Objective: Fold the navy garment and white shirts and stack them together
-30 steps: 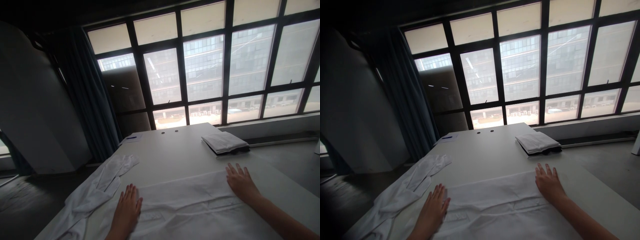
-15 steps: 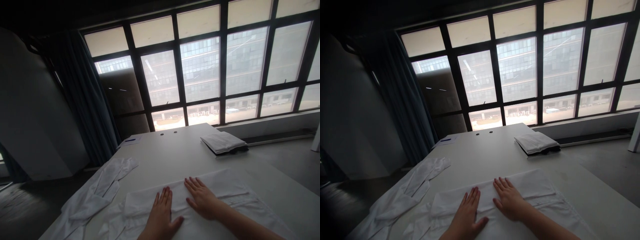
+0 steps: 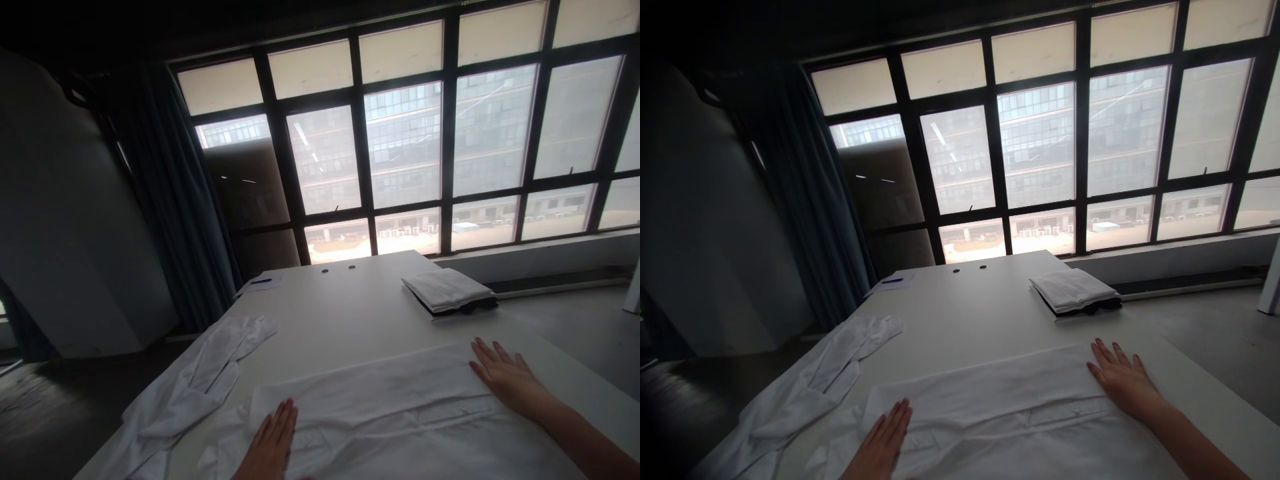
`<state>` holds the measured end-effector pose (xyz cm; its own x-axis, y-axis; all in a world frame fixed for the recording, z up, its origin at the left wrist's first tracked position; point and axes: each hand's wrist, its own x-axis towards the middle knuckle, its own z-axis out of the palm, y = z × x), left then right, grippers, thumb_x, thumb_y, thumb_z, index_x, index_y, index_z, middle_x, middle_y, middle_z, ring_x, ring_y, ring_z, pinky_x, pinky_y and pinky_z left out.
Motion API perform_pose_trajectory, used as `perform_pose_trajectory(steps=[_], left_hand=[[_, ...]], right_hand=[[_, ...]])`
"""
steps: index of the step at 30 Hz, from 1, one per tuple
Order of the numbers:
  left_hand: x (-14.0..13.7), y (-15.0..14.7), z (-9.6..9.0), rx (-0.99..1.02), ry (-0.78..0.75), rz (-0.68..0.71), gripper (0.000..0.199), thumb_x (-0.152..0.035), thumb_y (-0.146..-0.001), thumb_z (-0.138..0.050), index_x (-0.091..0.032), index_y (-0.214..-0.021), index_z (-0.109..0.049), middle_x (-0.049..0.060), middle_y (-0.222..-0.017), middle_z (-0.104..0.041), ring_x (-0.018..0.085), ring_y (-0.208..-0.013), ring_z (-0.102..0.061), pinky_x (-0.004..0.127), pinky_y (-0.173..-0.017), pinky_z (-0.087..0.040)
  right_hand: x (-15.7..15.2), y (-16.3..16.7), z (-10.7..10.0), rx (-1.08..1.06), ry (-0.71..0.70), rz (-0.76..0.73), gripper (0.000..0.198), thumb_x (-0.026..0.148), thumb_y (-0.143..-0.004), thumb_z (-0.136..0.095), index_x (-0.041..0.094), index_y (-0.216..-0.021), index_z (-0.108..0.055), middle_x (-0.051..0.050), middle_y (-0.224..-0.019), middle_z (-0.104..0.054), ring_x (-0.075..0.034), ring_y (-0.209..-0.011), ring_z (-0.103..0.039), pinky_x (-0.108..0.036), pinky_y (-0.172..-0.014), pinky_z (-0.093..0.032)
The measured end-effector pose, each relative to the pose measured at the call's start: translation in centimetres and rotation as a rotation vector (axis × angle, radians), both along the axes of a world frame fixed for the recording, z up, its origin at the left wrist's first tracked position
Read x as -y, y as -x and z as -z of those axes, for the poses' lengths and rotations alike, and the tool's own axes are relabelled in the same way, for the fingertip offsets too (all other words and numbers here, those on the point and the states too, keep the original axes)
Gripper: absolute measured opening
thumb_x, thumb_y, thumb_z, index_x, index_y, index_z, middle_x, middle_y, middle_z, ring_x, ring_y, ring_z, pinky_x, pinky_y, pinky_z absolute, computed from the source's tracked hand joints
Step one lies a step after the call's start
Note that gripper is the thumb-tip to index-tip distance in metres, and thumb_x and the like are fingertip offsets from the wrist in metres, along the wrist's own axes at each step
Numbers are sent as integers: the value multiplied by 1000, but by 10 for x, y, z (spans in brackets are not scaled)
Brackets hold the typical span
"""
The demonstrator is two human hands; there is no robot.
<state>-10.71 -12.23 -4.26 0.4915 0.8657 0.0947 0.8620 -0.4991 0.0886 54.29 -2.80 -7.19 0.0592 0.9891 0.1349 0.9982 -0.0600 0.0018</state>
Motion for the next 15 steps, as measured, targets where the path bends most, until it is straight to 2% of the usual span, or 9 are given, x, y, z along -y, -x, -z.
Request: perform_pose_trajectory(steps=[3,5,6,9,11,13,15], left_hand=[[0,3,2,6,-20,-19,103,-77,-86,-56,-29,-159,-2,6,-165,-15,38,-150,-27,52,-123,-27],[-4,-4,-4,8,-10,-29,102,-78,-86,-54,-28,-160,-4,6,-166,-14,37,-151,-25,52,-124,-25],[-7,-9,-9,9,-1,-32,102,-78,-87,-54,-27,-160,-5,6,-166,-14,36,-152,-23,52,-125,-24],[-21,-23,-26,9,25,-39,98,-78,-88,-51,-27,-161,-10,5,-167,-14,33,-153,-21,51,-126,-20],[-32,-30,-36,3,38,-45,94,-77,-90,-48,-27,-162,-13,5,-167,-16,31,-154,-21,49,-126,-19],[-41,-32,-40,-7,45,-65,87,-75,-93,-44,-29,-161,-17,4,-167,-18,29,-154,-22,49,-126,-19],[-46,-28,-41,-18,41,-107,79,-72,-97,-40,-31,-161,-21,2,-167,-19,28,-154,-22,49,-126,-19]], right_hand=[[13,17,-10,67,-154,-25,69,48,-93,-33,10,-146,-55,-15,-163,-30,-46,-151,-18,-73,-117,-12],[26,50,-23,62,-231,-140,63,43,-95,-33,11,-144,-57,-16,-162,-34,-43,-152,-20,-70,-119,-10],[33,71,-29,22,-239,-200,61,42,-97,-33,14,-145,-56,-14,-162,-34,-41,-151,-23,-68,-120,-13],[55,133,-39,-124,-155,-462,61,53,-102,-34,31,-158,-33,-4,-166,-25,-32,-153,-22,-59,-122,-21],[64,159,-40,-194,-69,-527,62,57,-102,-33,35,-160,-24,-3,-166,-24,-32,-153,-22,-60,-122,-22],[67,166,-38,-232,-6,-545,62,59,-102,-33,36,-159,-24,-3,-166,-24,-33,-153,-23,-62,-122,-21],[64,157,-36,-240,16,-533,63,61,-102,-34,36,-159,-24,-2,-166,-24,-33,-152,-23,-61,-123,-19]])
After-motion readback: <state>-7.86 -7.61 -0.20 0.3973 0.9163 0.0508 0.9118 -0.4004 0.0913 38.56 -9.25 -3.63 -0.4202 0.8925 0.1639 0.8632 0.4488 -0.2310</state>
